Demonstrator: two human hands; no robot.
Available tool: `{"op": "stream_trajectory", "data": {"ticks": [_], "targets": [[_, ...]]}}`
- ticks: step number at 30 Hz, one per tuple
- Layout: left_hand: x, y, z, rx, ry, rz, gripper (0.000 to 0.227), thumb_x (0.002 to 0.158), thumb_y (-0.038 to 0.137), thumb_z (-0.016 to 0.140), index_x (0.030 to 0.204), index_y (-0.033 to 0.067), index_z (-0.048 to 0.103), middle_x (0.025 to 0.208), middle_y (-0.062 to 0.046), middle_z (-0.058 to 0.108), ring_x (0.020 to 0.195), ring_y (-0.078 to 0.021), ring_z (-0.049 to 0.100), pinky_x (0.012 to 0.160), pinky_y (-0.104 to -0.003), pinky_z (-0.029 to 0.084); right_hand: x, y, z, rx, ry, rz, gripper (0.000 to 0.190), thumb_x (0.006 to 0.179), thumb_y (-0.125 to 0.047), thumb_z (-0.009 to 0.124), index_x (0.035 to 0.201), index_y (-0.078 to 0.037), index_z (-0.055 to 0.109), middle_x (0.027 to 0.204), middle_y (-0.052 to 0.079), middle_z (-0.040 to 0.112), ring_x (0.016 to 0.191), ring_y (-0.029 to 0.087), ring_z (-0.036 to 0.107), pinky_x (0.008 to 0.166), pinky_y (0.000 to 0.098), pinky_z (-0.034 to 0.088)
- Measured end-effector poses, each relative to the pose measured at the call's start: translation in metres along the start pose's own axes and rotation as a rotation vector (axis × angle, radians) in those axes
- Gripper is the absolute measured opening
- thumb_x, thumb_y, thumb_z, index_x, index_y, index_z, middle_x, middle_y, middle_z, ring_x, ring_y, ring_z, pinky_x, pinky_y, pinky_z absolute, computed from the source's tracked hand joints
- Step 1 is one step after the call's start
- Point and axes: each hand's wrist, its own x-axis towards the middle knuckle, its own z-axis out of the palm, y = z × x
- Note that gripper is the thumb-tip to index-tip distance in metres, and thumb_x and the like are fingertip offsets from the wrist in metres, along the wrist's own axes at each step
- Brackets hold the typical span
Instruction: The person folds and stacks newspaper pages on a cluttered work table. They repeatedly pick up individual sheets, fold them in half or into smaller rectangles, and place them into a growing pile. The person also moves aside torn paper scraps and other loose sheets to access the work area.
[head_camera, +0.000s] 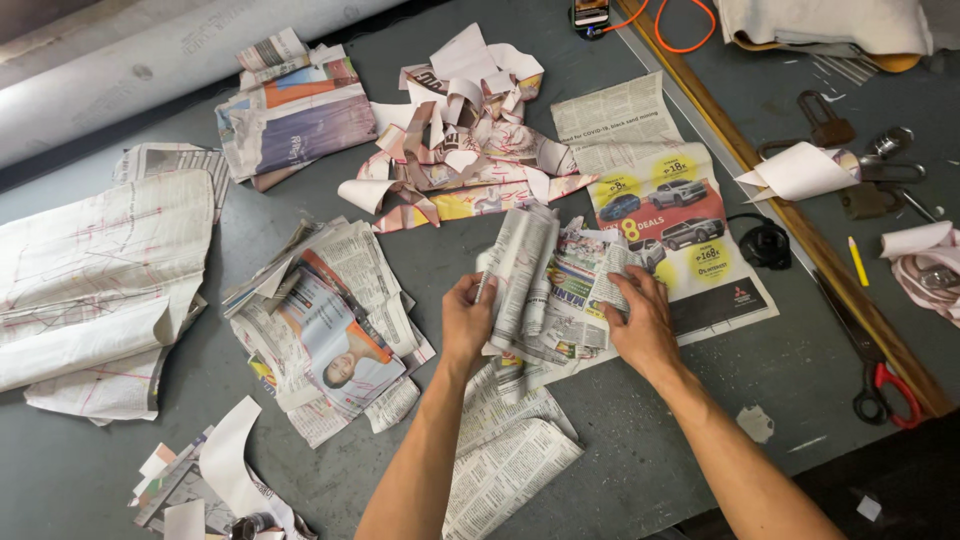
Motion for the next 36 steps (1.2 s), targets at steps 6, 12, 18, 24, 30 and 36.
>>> {"op": "stream_trajectory", "data": {"ticks": [6, 12, 18, 24, 30, 36], "targets": [[-0.027, 0.053, 0.003, -0.232, -0.107, 0.012, 0.03, 0.102, 0.023, 0.062, 0.12, 0.0, 0.067, 0.089, -0.008, 0.076, 0.071, -0.0094, 0.068, 0.065, -0.025, 0.055, 0.004, -0.052, -0.011, 0.201, 0.121, -0.193, 0.033, 0.101, -0.015, 0.065, 0.132, -0.004, 0.064, 0.141, 0.013, 0.061, 0.133, 0.027, 0.056, 0.113, 0.0434, 0.046], [-0.059, 0.112, 0.009, -0.217, -0.244, 0.125, 0.03, 0.103, 0.023, 0.059, 0.126, 0.003, 0.061, 0.094, -0.007, 0.075, 0.08, -0.0096, 0.065, 0.07, -0.026, 0.052, 0.032, -0.087, -0.019, 0.669, -0.137, 0.179, 0.055, 0.099, -0.026, 0.062, 0.151, -0.011, 0.05, 0.141, 0.011, 0.063, 0.124, 0.02, 0.063, 0.102, 0.0366, 0.057], [-0.072, 0.162, -0.005, 0.091, -0.333, 0.476, 0.03, 0.106, 0.02, 0.059, 0.129, 0.0018, 0.061, 0.116, -0.005, 0.072, 0.108, -0.0068, 0.062, 0.097, -0.023, 0.049, 0.09, -0.074, -0.052, 0.653, -0.051, -0.353, 0.109, 0.07, -0.019, 0.09, 0.159, -0.003, 0.029, 0.155, 0.022, 0.039, 0.138, 0.027, 0.041, 0.108, 0.0455, 0.043], [-0.049, 0.198, -0.03, 0.182, -0.041, 0.624, 0.029, 0.107, 0.02, 0.062, 0.128, 0.0026, 0.068, 0.111, -0.007, 0.073, 0.099, -0.007, 0.061, 0.09, -0.023, 0.05, 0.13, -0.085, -0.086, 0.568, -0.282, -0.254, 0.031, 0.087, -0.014, 0.078, 0.117, -0.004, 0.076, 0.111, 0.01, 0.079, 0.102, 0.017, 0.072, 0.095, 0.0341, 0.055], [-0.016, 0.202, -0.056, 0.084, 0.053, 0.426, 0.035, 0.103, 0.026, 0.062, 0.131, 0.005, 0.067, 0.105, -0.01, 0.074, 0.088, -0.0081, 0.061, 0.077, -0.024, 0.051, 0.138, -0.117, -0.112, 0.813, -0.375, -0.353, 0.023, 0.101, -0.012, 0.07, 0.119, 0.002, 0.072, 0.106, 0.009, 0.077, 0.094, 0.009, 0.069, 0.08, 0.0252, 0.057], [-0.026, 0.198, -0.054, 0.387, -0.028, 0.561, 0.052, 0.111, 0.044, 0.049, 0.129, -0.0009, 0.066, 0.112, -0.018, 0.071, 0.104, -0.0195, 0.066, 0.095, -0.034, 0.053, 0.14, -0.146, -0.12, 1.011, -0.46, -0.342, 0.038, 0.1, -0.009, 0.066, 0.136, 0.003, 0.062, 0.12, 0.008, 0.073, 0.103, 0.011, 0.071, 0.09, 0.0258, 0.06]]}}
